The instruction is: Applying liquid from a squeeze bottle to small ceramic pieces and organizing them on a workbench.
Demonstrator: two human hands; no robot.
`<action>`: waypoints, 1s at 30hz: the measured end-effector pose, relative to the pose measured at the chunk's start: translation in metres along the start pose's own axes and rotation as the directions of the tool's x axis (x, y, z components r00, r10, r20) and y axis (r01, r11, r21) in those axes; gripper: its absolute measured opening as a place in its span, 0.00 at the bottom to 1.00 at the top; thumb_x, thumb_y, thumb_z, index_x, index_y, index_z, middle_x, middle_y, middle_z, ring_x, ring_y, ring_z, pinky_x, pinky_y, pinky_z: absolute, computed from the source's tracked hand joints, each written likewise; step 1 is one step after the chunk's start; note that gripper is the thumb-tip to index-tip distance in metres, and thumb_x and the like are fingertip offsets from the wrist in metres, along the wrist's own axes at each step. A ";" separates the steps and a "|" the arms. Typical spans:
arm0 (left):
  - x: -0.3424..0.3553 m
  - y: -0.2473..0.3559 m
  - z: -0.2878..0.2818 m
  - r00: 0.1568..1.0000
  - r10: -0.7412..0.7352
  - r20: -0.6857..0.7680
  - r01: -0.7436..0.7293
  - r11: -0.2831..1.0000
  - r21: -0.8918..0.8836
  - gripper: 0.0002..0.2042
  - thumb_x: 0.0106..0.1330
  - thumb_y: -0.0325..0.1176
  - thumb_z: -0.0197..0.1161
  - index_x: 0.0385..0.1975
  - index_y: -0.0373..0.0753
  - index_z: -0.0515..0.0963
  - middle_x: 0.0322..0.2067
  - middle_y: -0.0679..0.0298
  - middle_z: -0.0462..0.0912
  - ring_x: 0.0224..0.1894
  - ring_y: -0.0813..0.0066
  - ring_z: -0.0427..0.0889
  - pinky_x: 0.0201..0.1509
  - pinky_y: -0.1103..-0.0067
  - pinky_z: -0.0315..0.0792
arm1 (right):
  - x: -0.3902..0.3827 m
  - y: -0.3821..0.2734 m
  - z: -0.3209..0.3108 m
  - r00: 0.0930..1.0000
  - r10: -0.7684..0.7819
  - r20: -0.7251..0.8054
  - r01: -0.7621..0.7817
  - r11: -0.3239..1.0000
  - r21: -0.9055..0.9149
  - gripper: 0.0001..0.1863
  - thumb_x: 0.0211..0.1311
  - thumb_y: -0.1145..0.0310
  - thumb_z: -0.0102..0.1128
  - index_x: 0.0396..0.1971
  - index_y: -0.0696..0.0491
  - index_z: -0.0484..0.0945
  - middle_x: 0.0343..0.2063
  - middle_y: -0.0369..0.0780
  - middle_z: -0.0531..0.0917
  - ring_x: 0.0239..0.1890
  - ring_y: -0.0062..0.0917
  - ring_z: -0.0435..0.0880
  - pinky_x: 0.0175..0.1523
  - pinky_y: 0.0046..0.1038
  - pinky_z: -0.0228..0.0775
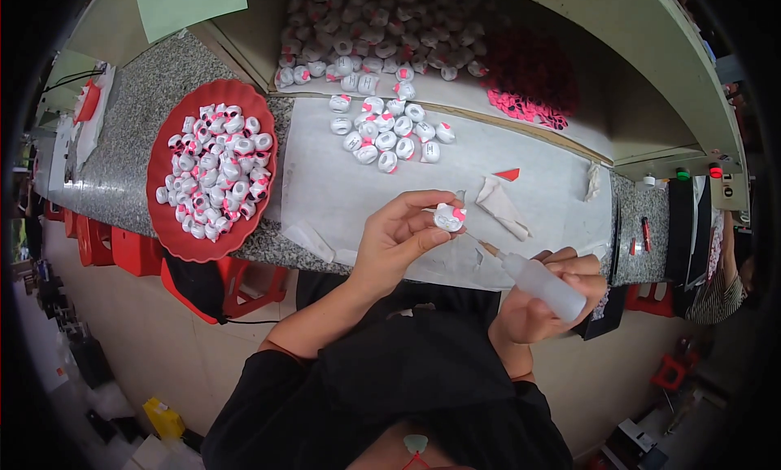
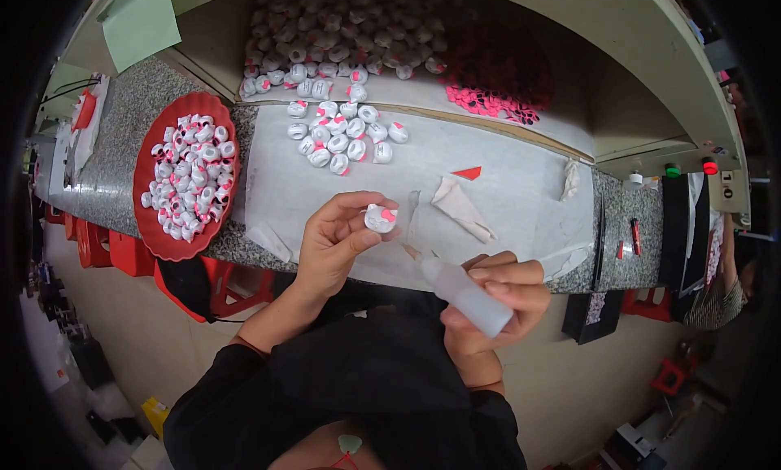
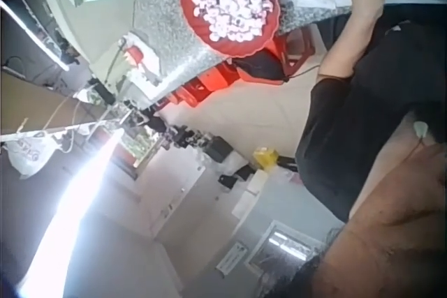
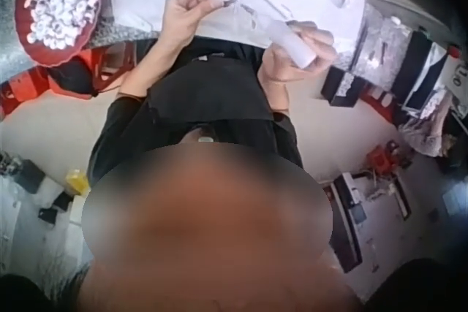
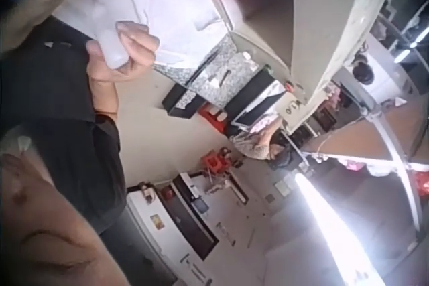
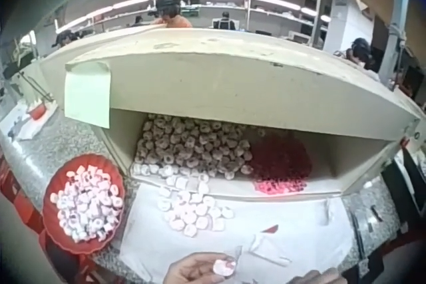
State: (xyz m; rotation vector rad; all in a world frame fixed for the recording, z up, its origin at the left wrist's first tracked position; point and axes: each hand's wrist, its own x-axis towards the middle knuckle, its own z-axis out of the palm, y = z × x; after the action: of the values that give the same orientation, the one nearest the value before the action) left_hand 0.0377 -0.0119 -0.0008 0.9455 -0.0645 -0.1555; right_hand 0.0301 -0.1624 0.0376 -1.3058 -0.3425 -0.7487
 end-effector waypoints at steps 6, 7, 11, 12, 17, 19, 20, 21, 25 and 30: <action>-0.002 0.000 0.004 1.000 -0.005 -0.005 0.005 1.000 -0.015 0.17 0.53 0.24 0.56 0.44 0.31 0.64 0.39 0.57 0.72 0.42 0.74 0.73 0.48 0.75 0.68 | -0.002 -0.004 -0.007 0.966 -0.077 0.248 0.091 0.995 -0.048 0.26 0.31 0.70 0.72 0.30 0.53 0.64 0.28 0.38 0.68 0.23 0.24 0.71 0.25 0.21 0.69; -0.002 0.000 0.004 1.000 -0.007 -0.006 0.007 1.000 -0.015 0.17 0.53 0.24 0.56 0.44 0.31 0.64 0.39 0.57 0.72 0.42 0.74 0.73 0.48 0.75 0.68 | -0.003 -0.004 -0.008 0.966 -0.074 0.247 0.089 0.995 -0.049 0.26 0.31 0.70 0.72 0.30 0.53 0.64 0.28 0.38 0.68 0.23 0.24 0.71 0.25 0.21 0.69; -0.003 0.000 0.004 1.000 -0.017 -0.006 0.017 1.000 -0.025 0.17 0.53 0.24 0.56 0.44 0.31 0.64 0.39 0.57 0.73 0.42 0.74 0.73 0.47 0.77 0.68 | -0.005 -0.002 -0.008 0.960 -0.071 0.270 0.092 0.994 -0.066 0.26 0.30 0.71 0.72 0.30 0.53 0.64 0.28 0.38 0.69 0.24 0.24 0.72 0.26 0.22 0.70; -0.003 0.000 0.004 1.000 -0.018 0.002 0.018 1.000 -0.019 0.17 0.53 0.23 0.56 0.44 0.31 0.64 0.39 0.57 0.73 0.42 0.74 0.73 0.47 0.78 0.67 | -0.005 -0.002 -0.008 0.960 -0.068 0.272 0.092 0.993 -0.076 0.26 0.29 0.71 0.72 0.30 0.53 0.64 0.28 0.38 0.69 0.24 0.24 0.72 0.27 0.22 0.70; -0.004 0.001 0.004 1.000 -0.026 0.003 0.026 0.999 -0.026 0.17 0.53 0.23 0.56 0.44 0.31 0.64 0.39 0.57 0.73 0.42 0.74 0.73 0.47 0.78 0.67 | -0.007 -0.002 -0.007 0.957 -0.054 0.286 0.079 0.994 -0.079 0.27 0.29 0.72 0.72 0.30 0.53 0.64 0.29 0.38 0.69 0.24 0.25 0.72 0.27 0.22 0.70; -0.003 0.001 0.003 1.000 -0.020 0.004 0.020 0.999 -0.026 0.17 0.53 0.23 0.56 0.44 0.31 0.64 0.39 0.57 0.73 0.42 0.74 0.73 0.47 0.78 0.67 | -0.007 -0.002 -0.006 0.957 -0.050 0.286 0.076 0.994 -0.081 0.27 0.28 0.72 0.73 0.30 0.53 0.64 0.29 0.39 0.69 0.24 0.25 0.72 0.27 0.22 0.70; -0.004 0.001 0.002 0.999 -0.030 0.011 0.030 0.999 -0.041 0.17 0.53 0.21 0.54 0.45 0.31 0.64 0.40 0.58 0.72 0.43 0.75 0.72 0.47 0.80 0.66 | -0.007 -0.002 -0.003 0.959 -0.069 0.274 0.103 0.989 -0.110 0.23 0.34 0.68 0.70 0.29 0.54 0.63 0.27 0.38 0.67 0.23 0.23 0.70 0.25 0.21 0.67; -0.004 0.001 0.002 0.999 -0.040 0.019 0.041 0.998 -0.056 0.17 0.54 0.18 0.53 0.45 0.30 0.64 0.40 0.59 0.71 0.44 0.76 0.71 0.48 0.82 0.65 | -0.007 -0.002 -0.002 0.961 -0.089 0.262 0.129 0.982 -0.139 0.21 0.39 0.64 0.67 0.27 0.55 0.63 0.25 0.38 0.66 0.22 0.22 0.68 0.23 0.20 0.65; -0.003 -0.001 0.001 1.000 -0.020 0.018 0.021 0.998 -0.063 0.17 0.54 0.19 0.53 0.45 0.30 0.64 0.41 0.59 0.71 0.43 0.77 0.71 0.48 0.82 0.65 | -0.008 -0.003 -0.003 0.963 -0.071 0.259 0.111 0.984 -0.141 0.21 0.39 0.64 0.67 0.27 0.54 0.63 0.25 0.38 0.66 0.22 0.22 0.68 0.22 0.20 0.64; -0.004 -0.002 0.000 1.000 -0.006 0.020 0.008 0.996 -0.091 0.17 0.54 0.19 0.54 0.45 0.30 0.64 0.41 0.59 0.71 0.43 0.76 0.71 0.48 0.81 0.66 | -0.009 -0.004 -0.004 0.965 -0.077 0.252 0.113 0.985 -0.129 0.21 0.37 0.66 0.67 0.27 0.55 0.63 0.25 0.38 0.66 0.22 0.21 0.67 0.22 0.18 0.63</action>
State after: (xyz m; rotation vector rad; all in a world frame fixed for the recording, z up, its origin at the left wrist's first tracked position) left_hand 0.0338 -0.0128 -0.0020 0.8536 -0.0716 -0.1729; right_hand 0.0206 -0.1637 0.0339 -1.5314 -0.5631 -0.7026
